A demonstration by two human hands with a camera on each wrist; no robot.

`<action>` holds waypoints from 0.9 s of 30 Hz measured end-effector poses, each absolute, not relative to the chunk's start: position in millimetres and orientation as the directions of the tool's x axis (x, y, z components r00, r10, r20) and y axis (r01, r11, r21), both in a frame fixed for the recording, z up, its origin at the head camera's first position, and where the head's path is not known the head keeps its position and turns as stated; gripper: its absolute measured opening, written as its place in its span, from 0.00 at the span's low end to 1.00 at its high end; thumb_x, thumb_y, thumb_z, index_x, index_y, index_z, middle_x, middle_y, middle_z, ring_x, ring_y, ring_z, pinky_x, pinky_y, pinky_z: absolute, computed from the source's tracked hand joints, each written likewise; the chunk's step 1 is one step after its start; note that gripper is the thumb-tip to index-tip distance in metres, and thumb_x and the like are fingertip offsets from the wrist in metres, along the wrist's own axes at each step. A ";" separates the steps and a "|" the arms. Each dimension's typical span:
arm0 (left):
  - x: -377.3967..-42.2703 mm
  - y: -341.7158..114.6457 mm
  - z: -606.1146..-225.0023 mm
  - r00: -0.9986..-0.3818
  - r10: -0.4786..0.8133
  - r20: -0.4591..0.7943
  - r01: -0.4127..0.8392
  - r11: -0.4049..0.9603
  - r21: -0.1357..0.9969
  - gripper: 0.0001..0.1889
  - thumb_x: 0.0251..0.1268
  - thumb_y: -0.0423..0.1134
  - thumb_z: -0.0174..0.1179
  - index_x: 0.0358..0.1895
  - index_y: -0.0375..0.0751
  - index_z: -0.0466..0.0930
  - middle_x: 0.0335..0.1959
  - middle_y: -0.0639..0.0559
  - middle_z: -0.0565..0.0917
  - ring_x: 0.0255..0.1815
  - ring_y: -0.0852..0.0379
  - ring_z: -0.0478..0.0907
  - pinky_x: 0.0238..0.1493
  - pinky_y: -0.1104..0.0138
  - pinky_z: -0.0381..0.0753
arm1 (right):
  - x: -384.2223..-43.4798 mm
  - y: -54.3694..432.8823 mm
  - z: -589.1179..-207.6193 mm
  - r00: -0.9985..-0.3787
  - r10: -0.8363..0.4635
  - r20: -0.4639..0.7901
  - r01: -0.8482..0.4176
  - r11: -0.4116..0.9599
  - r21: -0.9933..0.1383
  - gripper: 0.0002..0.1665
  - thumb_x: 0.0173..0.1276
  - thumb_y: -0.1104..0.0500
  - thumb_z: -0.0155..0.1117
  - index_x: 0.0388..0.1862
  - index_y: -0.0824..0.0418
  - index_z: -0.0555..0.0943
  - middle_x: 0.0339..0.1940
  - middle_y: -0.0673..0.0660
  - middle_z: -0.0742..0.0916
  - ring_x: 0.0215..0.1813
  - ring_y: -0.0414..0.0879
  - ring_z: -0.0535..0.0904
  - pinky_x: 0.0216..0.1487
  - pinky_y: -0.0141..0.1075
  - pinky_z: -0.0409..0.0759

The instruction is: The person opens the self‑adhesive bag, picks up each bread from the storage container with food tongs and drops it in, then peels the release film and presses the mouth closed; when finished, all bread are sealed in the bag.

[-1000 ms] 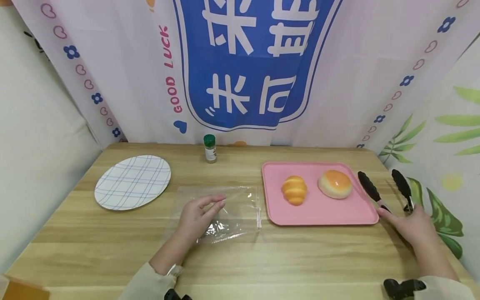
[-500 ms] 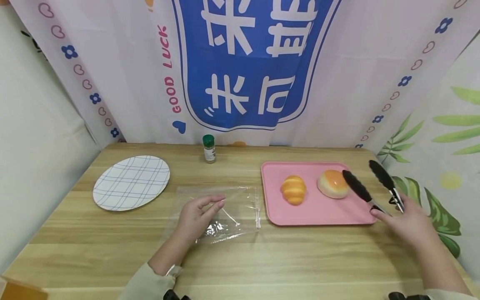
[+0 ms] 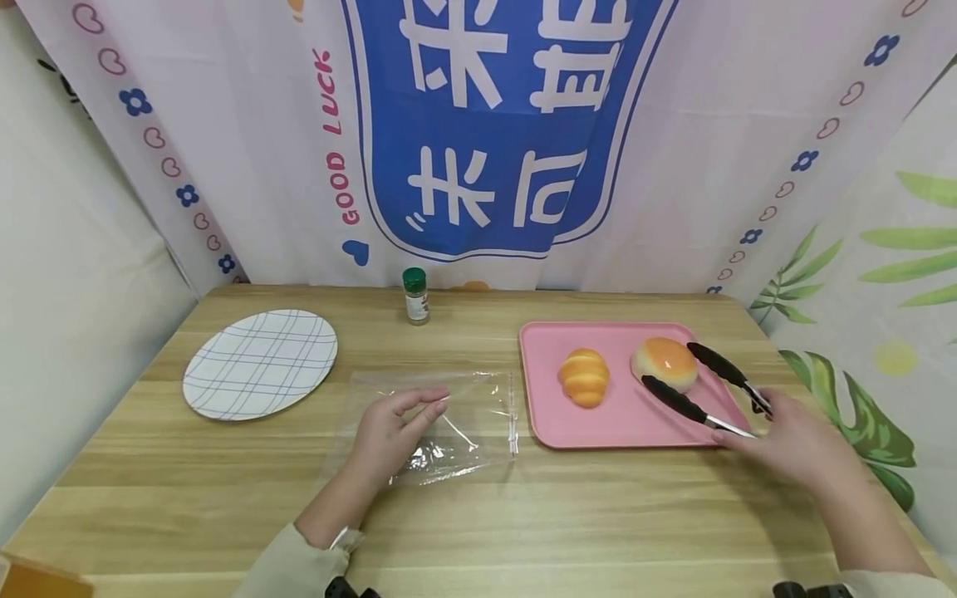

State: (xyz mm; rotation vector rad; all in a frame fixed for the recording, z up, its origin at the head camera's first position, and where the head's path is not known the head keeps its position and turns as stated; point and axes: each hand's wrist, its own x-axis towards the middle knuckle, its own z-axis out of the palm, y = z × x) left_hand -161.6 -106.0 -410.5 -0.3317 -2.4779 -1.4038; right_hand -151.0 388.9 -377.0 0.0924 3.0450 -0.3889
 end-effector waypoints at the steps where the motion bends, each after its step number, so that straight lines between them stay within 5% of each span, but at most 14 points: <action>1: -161.5 -106.0 -410.5 -0.936 0.064 0.346 0.330 0.503 0.799 0.07 0.62 0.37 0.67 0.41 0.41 0.88 0.45 0.49 0.89 0.52 0.48 0.85 0.60 0.53 0.81 | -152.1 388.4 -376.6 -0.994 0.054 -0.090 0.075 0.967 -0.245 0.65 0.55 0.23 0.62 0.68 0.77 0.61 0.59 0.83 0.74 0.57 0.80 0.71 0.45 0.67 0.77; 12: -161.4 -106.8 -411.3 -0.931 0.076 0.357 0.343 0.511 0.788 0.07 0.62 0.38 0.67 0.42 0.42 0.88 0.45 0.50 0.89 0.52 0.49 0.85 0.59 0.53 0.82 | -156.7 387.7 -373.6 -0.989 0.081 -0.121 0.105 0.972 -0.209 0.67 0.52 0.21 0.62 0.67 0.77 0.62 0.58 0.80 0.76 0.54 0.77 0.75 0.38 0.62 0.79; 27: -161.4 -106.7 -412.3 -0.930 0.081 0.360 0.347 0.518 0.782 0.08 0.62 0.37 0.67 0.42 0.42 0.88 0.46 0.50 0.89 0.52 0.49 0.85 0.59 0.54 0.82 | -138.7 367.6 -371.2 -0.984 0.061 0.165 0.035 0.987 -0.157 0.63 0.47 0.24 0.70 0.67 0.68 0.65 0.54 0.78 0.79 0.48 0.74 0.77 0.32 0.61 0.77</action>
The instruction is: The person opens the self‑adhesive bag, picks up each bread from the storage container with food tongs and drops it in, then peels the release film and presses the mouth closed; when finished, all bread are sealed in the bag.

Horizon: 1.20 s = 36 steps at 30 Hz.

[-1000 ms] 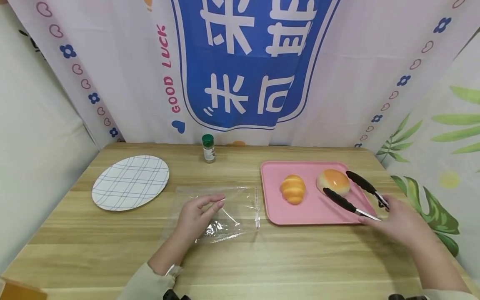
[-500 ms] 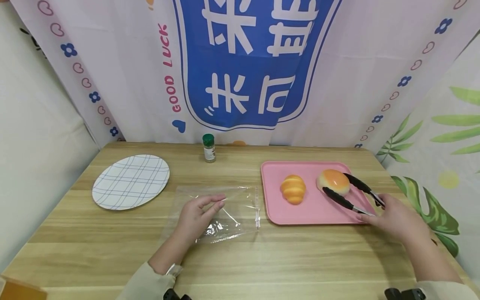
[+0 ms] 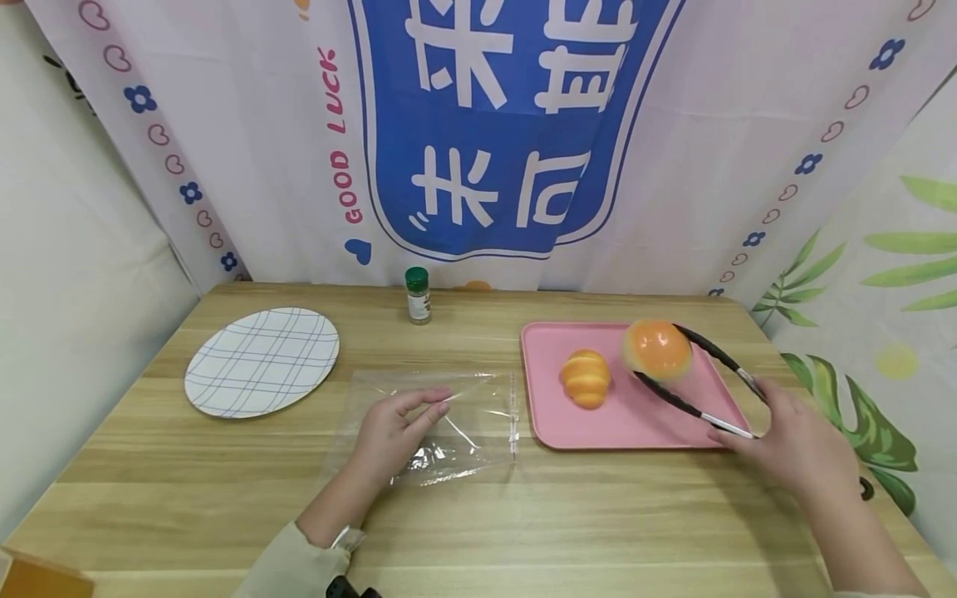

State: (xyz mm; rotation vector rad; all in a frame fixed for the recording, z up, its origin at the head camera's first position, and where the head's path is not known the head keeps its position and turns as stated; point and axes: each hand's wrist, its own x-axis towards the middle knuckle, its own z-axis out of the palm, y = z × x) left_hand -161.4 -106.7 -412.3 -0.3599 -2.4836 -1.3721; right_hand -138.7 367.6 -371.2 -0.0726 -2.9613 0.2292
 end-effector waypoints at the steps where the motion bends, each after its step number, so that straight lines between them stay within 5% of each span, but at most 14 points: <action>1: -161.4 -106.8 -412.2 -0.929 0.081 0.361 0.349 0.517 0.782 0.08 0.62 0.37 0.67 0.42 0.42 0.88 0.46 0.50 0.89 0.52 0.49 0.85 0.59 0.54 0.82 | -137.0 364.9 -369.9 -0.981 0.056 0.188 0.028 0.988 -0.152 0.62 0.47 0.26 0.71 0.67 0.67 0.65 0.54 0.78 0.79 0.48 0.74 0.77 0.31 0.61 0.77; 7: -161.5 -107.0 -412.5 -0.925 0.084 0.371 0.358 0.519 0.776 0.07 0.61 0.37 0.67 0.42 0.42 0.88 0.45 0.50 0.89 0.51 0.49 0.86 0.58 0.54 0.83 | -128.3 346.4 -366.0 -0.919 -0.047 0.391 -0.097 0.989 -0.109 0.58 0.38 0.37 0.82 0.64 0.66 0.70 0.51 0.75 0.82 0.47 0.71 0.79 0.34 0.62 0.79; 13: -161.5 -107.0 -412.4 -0.927 0.091 0.364 0.356 0.515 0.779 0.07 0.62 0.37 0.67 0.42 0.43 0.88 0.46 0.51 0.89 0.52 0.50 0.85 0.59 0.54 0.82 | -124.3 328.0 -366.8 -0.829 -0.201 0.522 -0.271 0.961 -0.060 0.59 0.31 0.30 0.80 0.61 0.60 0.74 0.44 0.69 0.86 0.40 0.66 0.83 0.25 0.54 0.80; 19: -160.8 -107.1 -411.5 -0.928 0.088 0.363 0.355 0.514 0.781 0.07 0.62 0.37 0.67 0.41 0.42 0.88 0.46 0.50 0.89 0.52 0.49 0.85 0.59 0.53 0.82 | -123.3 303.9 -361.1 -0.838 -0.350 0.418 -0.433 0.893 -0.121 0.54 0.31 0.42 0.85 0.60 0.58 0.76 0.50 0.61 0.88 0.46 0.61 0.85 0.38 0.56 0.84; 27: -160.4 -107.6 -411.4 -0.911 0.106 0.397 0.392 0.520 0.759 0.07 0.61 0.38 0.67 0.41 0.42 0.88 0.45 0.50 0.89 0.50 0.50 0.86 0.58 0.54 0.83 | -128.9 275.3 -357.3 -0.897 -0.388 0.210 -0.427 0.885 -0.186 0.47 0.38 0.37 0.82 0.59 0.54 0.79 0.52 0.51 0.88 0.54 0.53 0.85 0.50 0.51 0.84; 36: -159.4 -107.6 -412.3 -0.905 0.129 0.404 0.409 0.519 0.751 0.08 0.61 0.39 0.67 0.42 0.43 0.87 0.46 0.50 0.89 0.51 0.50 0.86 0.59 0.55 0.82 | -144.3 247.6 -355.6 -0.897 -0.433 0.086 -0.442 0.877 -0.192 0.45 0.43 0.33 0.78 0.58 0.52 0.80 0.54 0.50 0.87 0.55 0.51 0.84 0.53 0.50 0.84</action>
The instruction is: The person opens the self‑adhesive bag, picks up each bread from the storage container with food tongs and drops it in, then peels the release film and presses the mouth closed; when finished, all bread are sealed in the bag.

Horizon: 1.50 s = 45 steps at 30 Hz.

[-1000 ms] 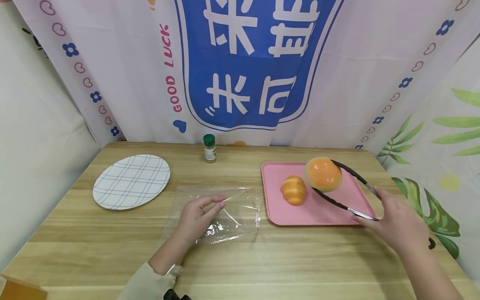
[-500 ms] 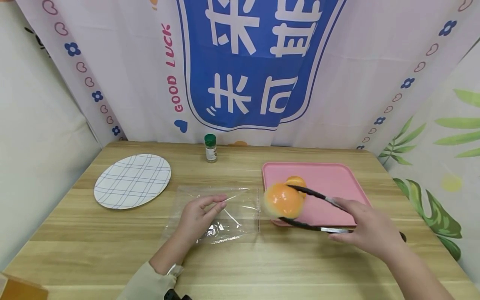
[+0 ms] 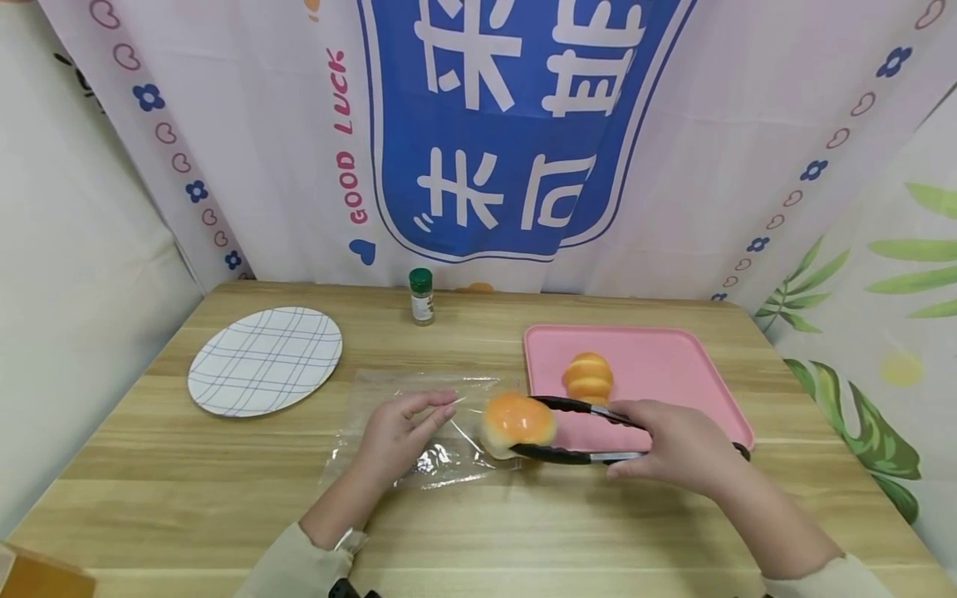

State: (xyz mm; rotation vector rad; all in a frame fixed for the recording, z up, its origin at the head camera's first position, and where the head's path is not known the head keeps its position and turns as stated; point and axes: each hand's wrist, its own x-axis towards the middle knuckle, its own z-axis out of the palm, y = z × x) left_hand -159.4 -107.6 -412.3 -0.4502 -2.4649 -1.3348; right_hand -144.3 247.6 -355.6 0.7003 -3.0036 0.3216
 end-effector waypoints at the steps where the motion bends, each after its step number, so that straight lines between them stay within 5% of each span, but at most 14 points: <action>1: -159.3 -107.4 -412.3 -0.904 0.133 0.406 0.413 0.518 0.749 0.08 0.61 0.39 0.67 0.42 0.43 0.87 0.47 0.51 0.89 0.51 0.50 0.86 0.59 0.55 0.82 | -146.0 243.9 -356.4 -0.895 -0.440 0.079 -0.447 0.874 -0.190 0.45 0.44 0.33 0.78 0.59 0.53 0.81 0.54 0.51 0.87 0.56 0.51 0.84 0.54 0.51 0.83; 10: -156.6 -104.7 -412.7 -0.893 0.159 0.422 0.443 0.485 0.754 0.09 0.61 0.39 0.67 0.43 0.43 0.87 0.46 0.51 0.89 0.50 0.51 0.86 0.58 0.56 0.83 | -159.0 200.3 -363.4 -0.863 -0.504 0.041 -0.502 0.843 -0.193 0.41 0.43 0.34 0.78 0.57 0.47 0.80 0.51 0.46 0.87 0.49 0.46 0.85 0.47 0.46 0.84; 21: -154.4 -100.0 -408.8 -0.852 0.217 0.477 0.520 0.460 0.720 0.07 0.62 0.36 0.66 0.42 0.43 0.88 0.47 0.51 0.89 0.46 0.54 0.87 0.43 0.71 0.87 | -166.0 169.0 -372.4 -0.832 -0.551 0.070 -0.553 0.809 -0.198 0.45 0.42 0.32 0.77 0.59 0.48 0.79 0.51 0.47 0.87 0.51 0.45 0.85 0.47 0.44 0.85; 37: -149.9 -92.5 -385.6 -0.738 0.342 0.582 0.652 0.584 0.483 0.08 0.60 0.39 0.68 0.43 0.45 0.88 0.44 0.52 0.89 0.49 0.54 0.86 0.54 0.59 0.85 | -164.8 163.2 -376.6 -0.842 -0.537 0.054 -0.535 0.819 -0.207 0.47 0.41 0.30 0.77 0.59 0.51 0.79 0.49 0.49 0.88 0.50 0.46 0.85 0.48 0.44 0.85; 45: -147.7 -95.7 -392.0 -0.782 0.316 0.538 0.606 0.588 0.536 0.06 0.59 0.38 0.68 0.40 0.46 0.88 0.41 0.54 0.90 0.44 0.57 0.87 0.49 0.64 0.87 | -167.3 172.9 -380.2 -0.871 -0.491 -0.010 -0.454 0.814 -0.364 0.47 0.41 0.30 0.77 0.62 0.46 0.79 0.52 0.46 0.87 0.51 0.44 0.83 0.51 0.44 0.83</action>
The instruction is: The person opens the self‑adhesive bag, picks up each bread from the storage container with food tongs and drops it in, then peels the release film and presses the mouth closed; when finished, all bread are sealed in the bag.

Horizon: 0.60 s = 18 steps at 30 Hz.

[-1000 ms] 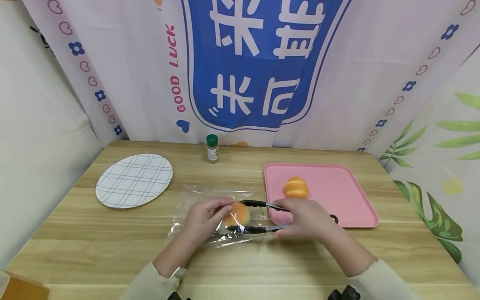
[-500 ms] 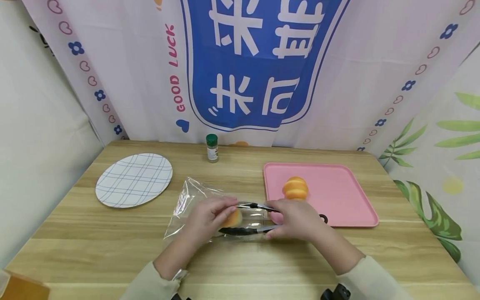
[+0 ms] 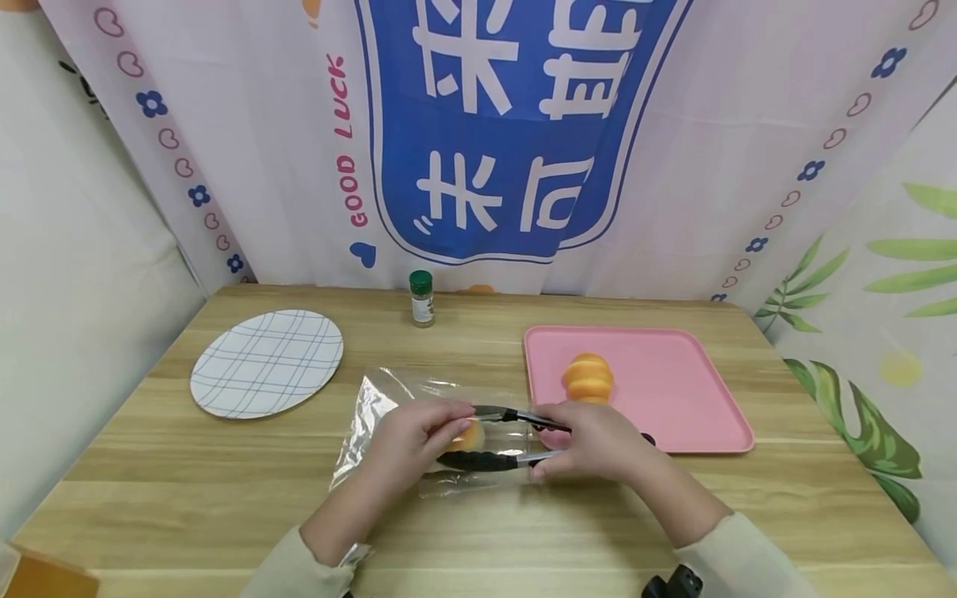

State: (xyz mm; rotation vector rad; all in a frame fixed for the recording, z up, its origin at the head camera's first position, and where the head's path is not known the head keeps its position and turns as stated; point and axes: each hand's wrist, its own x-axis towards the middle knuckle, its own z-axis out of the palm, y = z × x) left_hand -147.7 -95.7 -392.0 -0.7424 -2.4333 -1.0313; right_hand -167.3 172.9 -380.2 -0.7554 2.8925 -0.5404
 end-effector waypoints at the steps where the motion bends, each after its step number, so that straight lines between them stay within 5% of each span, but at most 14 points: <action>1: -147.1 -96.3 -393.2 -0.788 0.311 0.532 0.599 0.590 0.542 0.06 0.59 0.38 0.68 0.40 0.46 0.88 0.41 0.54 0.90 0.44 0.57 0.87 0.48 0.64 0.87 | -167.9 174.1 -380.4 -0.872 -0.489 -0.015 -0.450 0.813 -0.369 0.48 0.42 0.30 0.77 0.62 0.46 0.78 0.53 0.47 0.87 0.51 0.44 0.83 0.51 0.45 0.83; 18: -149.0 -91.5 -401.0 -0.729 0.332 0.598 0.664 0.555 0.502 0.08 0.58 0.37 0.69 0.41 0.45 0.89 0.42 0.51 0.90 0.43 0.54 0.87 0.47 0.63 0.87 | -163.9 150.9 -378.7 -0.837 -0.540 0.085 -0.543 0.803 -0.247 0.48 0.43 0.29 0.75 0.61 0.51 0.80 0.47 0.50 0.89 0.45 0.44 0.85 0.43 0.38 0.84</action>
